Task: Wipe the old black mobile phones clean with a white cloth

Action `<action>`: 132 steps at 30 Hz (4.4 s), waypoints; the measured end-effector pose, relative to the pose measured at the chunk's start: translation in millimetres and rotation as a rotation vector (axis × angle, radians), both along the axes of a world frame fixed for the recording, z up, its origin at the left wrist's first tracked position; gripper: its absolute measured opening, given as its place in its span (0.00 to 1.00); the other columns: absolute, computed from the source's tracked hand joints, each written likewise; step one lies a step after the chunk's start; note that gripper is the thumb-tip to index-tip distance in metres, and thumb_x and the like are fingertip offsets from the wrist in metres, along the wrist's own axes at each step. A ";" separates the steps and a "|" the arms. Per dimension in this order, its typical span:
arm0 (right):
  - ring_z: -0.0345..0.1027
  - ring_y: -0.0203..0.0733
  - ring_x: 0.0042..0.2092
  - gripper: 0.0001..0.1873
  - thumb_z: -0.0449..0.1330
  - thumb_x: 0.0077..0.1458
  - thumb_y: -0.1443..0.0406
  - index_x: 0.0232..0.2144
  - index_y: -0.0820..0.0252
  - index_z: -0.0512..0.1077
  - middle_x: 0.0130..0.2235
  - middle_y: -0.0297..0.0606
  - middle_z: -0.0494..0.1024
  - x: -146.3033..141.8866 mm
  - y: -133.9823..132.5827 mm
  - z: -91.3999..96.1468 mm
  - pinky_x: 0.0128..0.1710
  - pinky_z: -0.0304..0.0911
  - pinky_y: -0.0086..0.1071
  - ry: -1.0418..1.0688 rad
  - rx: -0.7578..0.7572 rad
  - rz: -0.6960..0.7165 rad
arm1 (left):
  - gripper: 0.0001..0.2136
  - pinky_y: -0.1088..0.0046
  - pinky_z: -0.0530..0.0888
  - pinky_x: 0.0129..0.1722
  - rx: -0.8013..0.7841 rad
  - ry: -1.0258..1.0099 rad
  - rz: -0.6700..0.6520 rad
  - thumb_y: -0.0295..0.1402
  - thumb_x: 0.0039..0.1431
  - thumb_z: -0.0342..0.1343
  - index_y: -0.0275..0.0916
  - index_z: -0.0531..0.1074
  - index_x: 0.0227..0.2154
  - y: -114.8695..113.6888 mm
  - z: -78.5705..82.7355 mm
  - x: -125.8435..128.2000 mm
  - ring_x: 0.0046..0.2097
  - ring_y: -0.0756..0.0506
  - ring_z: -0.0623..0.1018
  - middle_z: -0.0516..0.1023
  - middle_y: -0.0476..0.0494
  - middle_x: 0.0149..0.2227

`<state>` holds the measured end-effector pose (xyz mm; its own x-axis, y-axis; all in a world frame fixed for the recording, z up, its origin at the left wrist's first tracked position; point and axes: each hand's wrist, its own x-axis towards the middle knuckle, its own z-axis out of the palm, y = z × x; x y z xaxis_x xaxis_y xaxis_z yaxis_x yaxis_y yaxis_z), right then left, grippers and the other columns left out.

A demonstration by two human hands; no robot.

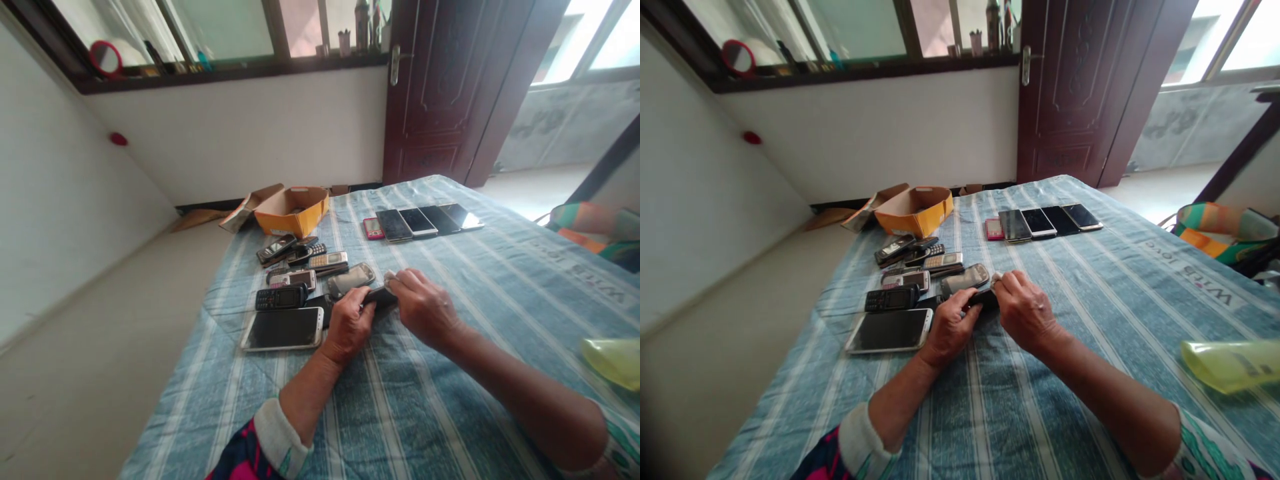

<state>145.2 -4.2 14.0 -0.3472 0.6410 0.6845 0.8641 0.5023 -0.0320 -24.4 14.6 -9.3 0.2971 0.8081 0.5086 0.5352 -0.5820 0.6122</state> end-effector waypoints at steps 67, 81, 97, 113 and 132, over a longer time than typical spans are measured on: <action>0.66 0.42 0.39 0.17 0.45 0.61 0.74 0.33 0.64 0.74 0.33 0.43 0.73 2.3 2.2 -8.0 0.36 0.63 0.32 0.035 0.057 0.153 | 0.09 0.68 0.74 0.43 -0.088 -0.009 -0.026 0.26 0.56 0.55 0.38 0.73 0.40 -8.4 1.1 1.7 0.40 0.44 0.79 0.80 0.43 0.38; 0.63 0.41 0.37 0.16 0.47 0.60 0.74 0.32 0.64 0.74 0.32 0.41 0.72 7.6 1.4 -1.2 0.34 0.59 0.31 0.031 0.015 0.055 | 0.08 0.69 0.74 0.40 -0.066 0.022 -0.022 0.25 0.56 0.55 0.36 0.73 0.39 -7.0 -1.0 1.9 0.38 0.44 0.78 0.79 0.43 0.36; 0.63 0.40 0.34 0.13 0.52 0.54 0.76 0.28 0.59 0.74 0.30 0.38 0.72 17.3 2.6 10.2 0.29 0.51 0.31 -0.135 -0.207 -0.235 | 0.08 0.69 0.74 0.42 -0.056 0.060 -0.017 0.26 0.56 0.56 0.36 0.74 0.39 -8.9 -0.8 0.4 0.38 0.44 0.78 0.79 0.43 0.36; 0.65 0.40 0.33 0.13 0.52 0.55 0.74 0.30 0.58 0.75 0.31 0.39 0.72 30.5 8.0 18.0 0.26 0.48 0.30 -0.147 -0.386 -0.363 | 0.09 0.70 0.75 0.41 -0.060 0.053 -0.026 0.26 0.54 0.57 0.36 0.74 0.39 -7.8 -2.4 -1.1 0.37 0.45 0.78 0.79 0.43 0.36; 0.64 0.39 0.34 0.14 0.51 0.54 0.77 0.28 0.59 0.74 0.29 0.37 0.72 16.8 2.5 10.8 0.29 0.52 0.29 -0.122 -0.243 -0.186 | 0.07 0.70 0.73 0.40 -0.090 0.055 -0.034 0.27 0.55 0.56 0.36 0.74 0.38 -9.9 -0.9 -2.1 0.37 0.44 0.77 0.78 0.42 0.35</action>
